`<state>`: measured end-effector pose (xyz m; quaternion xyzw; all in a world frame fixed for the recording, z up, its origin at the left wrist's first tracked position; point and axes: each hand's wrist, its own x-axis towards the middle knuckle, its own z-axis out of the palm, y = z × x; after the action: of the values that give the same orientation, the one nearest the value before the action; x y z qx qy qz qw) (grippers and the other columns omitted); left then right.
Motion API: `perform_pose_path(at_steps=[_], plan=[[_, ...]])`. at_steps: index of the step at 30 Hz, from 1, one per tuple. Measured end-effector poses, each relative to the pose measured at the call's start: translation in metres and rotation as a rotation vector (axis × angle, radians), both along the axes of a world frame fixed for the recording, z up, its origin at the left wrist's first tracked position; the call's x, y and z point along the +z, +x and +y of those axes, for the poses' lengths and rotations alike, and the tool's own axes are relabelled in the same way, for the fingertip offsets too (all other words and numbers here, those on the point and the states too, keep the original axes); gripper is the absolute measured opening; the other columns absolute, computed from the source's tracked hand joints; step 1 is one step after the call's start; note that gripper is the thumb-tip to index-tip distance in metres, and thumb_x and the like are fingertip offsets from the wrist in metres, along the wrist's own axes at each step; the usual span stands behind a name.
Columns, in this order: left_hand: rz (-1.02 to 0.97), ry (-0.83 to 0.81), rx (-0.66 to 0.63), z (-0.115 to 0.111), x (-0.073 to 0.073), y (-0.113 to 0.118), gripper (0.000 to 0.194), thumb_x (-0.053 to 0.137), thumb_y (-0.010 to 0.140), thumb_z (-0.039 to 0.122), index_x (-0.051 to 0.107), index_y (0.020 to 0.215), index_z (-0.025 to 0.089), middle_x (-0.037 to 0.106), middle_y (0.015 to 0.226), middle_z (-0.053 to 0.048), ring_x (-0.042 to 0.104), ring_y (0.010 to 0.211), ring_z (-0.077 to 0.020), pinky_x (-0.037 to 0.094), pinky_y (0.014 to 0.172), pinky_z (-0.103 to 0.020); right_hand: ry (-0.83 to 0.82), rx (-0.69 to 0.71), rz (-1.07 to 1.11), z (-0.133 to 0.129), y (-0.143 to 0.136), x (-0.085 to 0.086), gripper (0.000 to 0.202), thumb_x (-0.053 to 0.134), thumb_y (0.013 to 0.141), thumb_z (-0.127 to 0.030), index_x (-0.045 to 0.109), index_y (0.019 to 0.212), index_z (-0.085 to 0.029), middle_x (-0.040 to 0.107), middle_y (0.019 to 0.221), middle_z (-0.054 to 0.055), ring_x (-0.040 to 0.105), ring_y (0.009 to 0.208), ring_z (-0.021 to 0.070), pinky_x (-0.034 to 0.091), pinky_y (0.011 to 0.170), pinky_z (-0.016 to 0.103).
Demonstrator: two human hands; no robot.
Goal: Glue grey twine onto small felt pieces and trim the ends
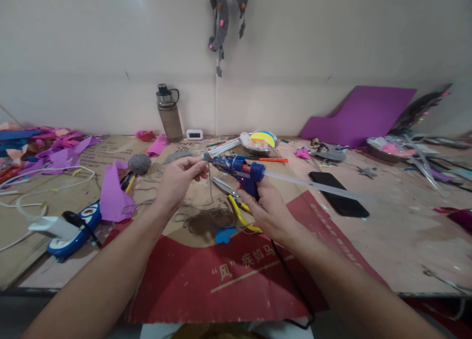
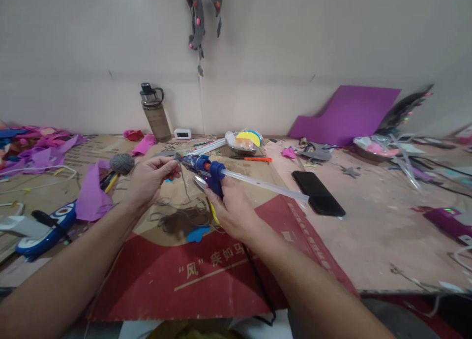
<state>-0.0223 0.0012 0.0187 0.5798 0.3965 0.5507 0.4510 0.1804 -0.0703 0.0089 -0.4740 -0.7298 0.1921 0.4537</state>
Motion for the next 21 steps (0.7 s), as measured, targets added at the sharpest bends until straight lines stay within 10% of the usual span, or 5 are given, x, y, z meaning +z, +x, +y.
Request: perform_pose_path(at_steps=[9, 17, 21], plan=[[-0.031, -0.015, -0.013, 0.0, 0.0, -0.001, 0.018, 0.07, 0.074, 0.033, 0.068, 0.069, 0.016, 0.066, 0.065, -0.002, 0.056, 0.057, -0.0101, 0.039, 0.054, -0.023, -0.047, 0.0, 0.126, 0.0, 0.002, 0.0, 0.023, 0.053, 0.085, -0.03, 0.056, 0.105, -0.018, 0.064, 0.096, 0.007, 0.059, 0.085, 0.0205, 0.046, 0.082, 0.036], [-0.058, -0.017, 0.002, 0.005, -0.002, -0.003, 0.019, 0.071, 0.073, 0.033, 0.067, 0.07, 0.015, 0.067, 0.068, -0.003, 0.057, 0.057, -0.0098, 0.039, 0.053, -0.022, -0.405, 0.127, 0.668, 0.018, 0.02, -0.003, 0.018, 0.062, 0.074, -0.03, 0.05, 0.083, -0.021, 0.053, 0.058, -0.006, 0.053, 0.054, 0.0113, 0.044, 0.058, 0.025], [-0.048, -0.008, 0.031, 0.004, -0.001, -0.003, 0.018, 0.072, 0.071, 0.032, 0.067, 0.07, 0.015, 0.067, 0.068, -0.003, 0.058, 0.056, -0.0098, 0.04, 0.052, -0.022, -0.546, -0.047, 0.705, 0.037, 0.038, -0.003, 0.018, 0.061, 0.069, -0.025, 0.044, 0.074, -0.021, 0.052, 0.054, -0.006, 0.051, 0.046, 0.0101, 0.038, 0.045, 0.022]])
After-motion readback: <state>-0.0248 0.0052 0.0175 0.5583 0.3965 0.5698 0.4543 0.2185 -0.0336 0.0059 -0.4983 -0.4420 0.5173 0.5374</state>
